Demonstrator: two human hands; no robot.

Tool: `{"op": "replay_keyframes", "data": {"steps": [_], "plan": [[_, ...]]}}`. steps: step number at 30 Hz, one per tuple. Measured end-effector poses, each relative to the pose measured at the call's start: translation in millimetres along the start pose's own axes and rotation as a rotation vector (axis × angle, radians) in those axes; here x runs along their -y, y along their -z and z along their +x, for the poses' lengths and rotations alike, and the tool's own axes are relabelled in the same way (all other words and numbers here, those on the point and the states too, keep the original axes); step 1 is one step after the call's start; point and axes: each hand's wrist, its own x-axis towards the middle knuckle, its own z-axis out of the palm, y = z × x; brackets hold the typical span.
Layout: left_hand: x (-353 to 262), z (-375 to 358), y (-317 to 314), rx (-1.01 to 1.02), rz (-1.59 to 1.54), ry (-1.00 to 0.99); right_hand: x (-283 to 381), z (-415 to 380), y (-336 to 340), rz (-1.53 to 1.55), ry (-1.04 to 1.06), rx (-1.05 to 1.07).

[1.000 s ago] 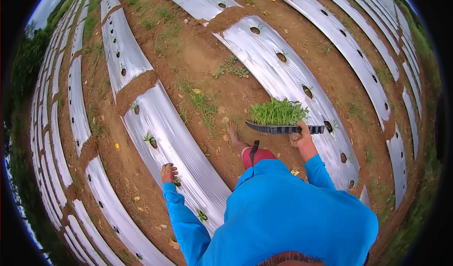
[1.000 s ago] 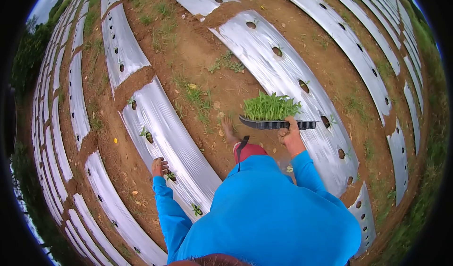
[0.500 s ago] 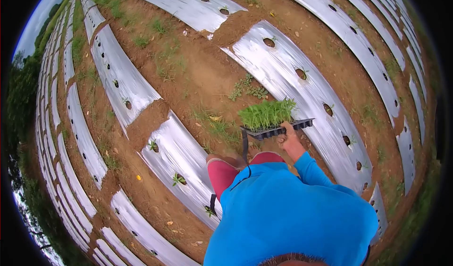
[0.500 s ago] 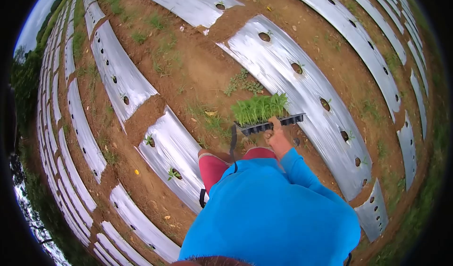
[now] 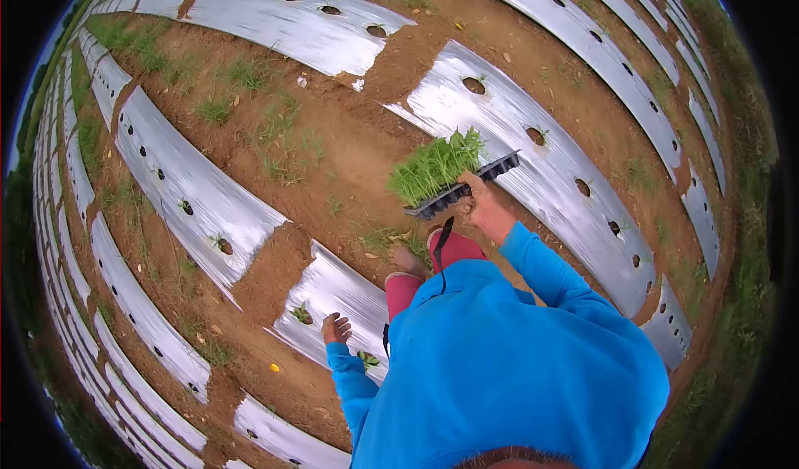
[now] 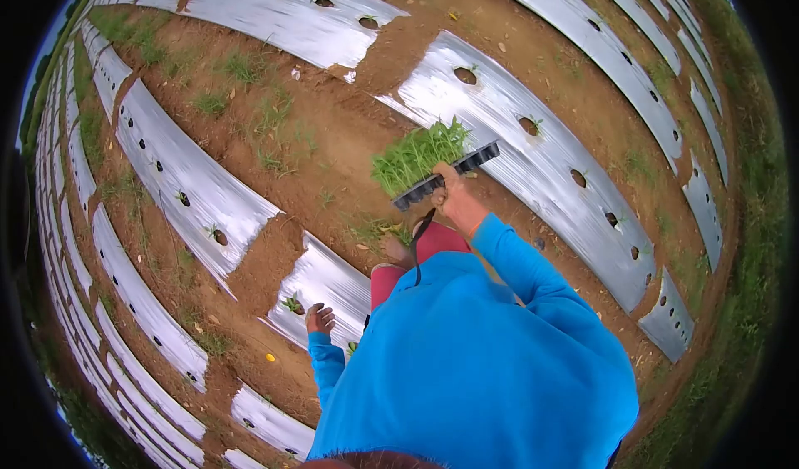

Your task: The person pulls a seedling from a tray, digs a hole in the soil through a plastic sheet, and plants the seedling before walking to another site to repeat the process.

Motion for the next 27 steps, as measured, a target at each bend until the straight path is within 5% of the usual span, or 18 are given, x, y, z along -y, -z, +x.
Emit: {"op": "replay_keyframes", "data": {"steps": [7,9,15,19,21,23,27], "plan": [[-144,65,15,-0.032,0.032,-0.057,-5,34,-150,-0.031,-0.079,0.021],[-153,79,12,-0.029,0.036,-0.005,-8,52,-188,-0.023,-0.117,0.171],[-161,71,-19,-0.010,-0.074,0.202,-9,87,-328,-0.126,-0.130,0.140],[-202,78,-39,-0.105,-0.078,0.010,-26,138,-418,-0.199,-0.192,0.151],[-193,127,-16,0.018,-0.167,0.030,-30,148,-462,-0.224,-0.148,0.182],[-234,145,-29,-0.094,-0.070,0.106,-32,164,-510,-0.272,-0.122,0.191],[-293,236,-3,0.009,-0.147,0.281,-47,204,-602,-0.326,-0.142,0.135]]}}
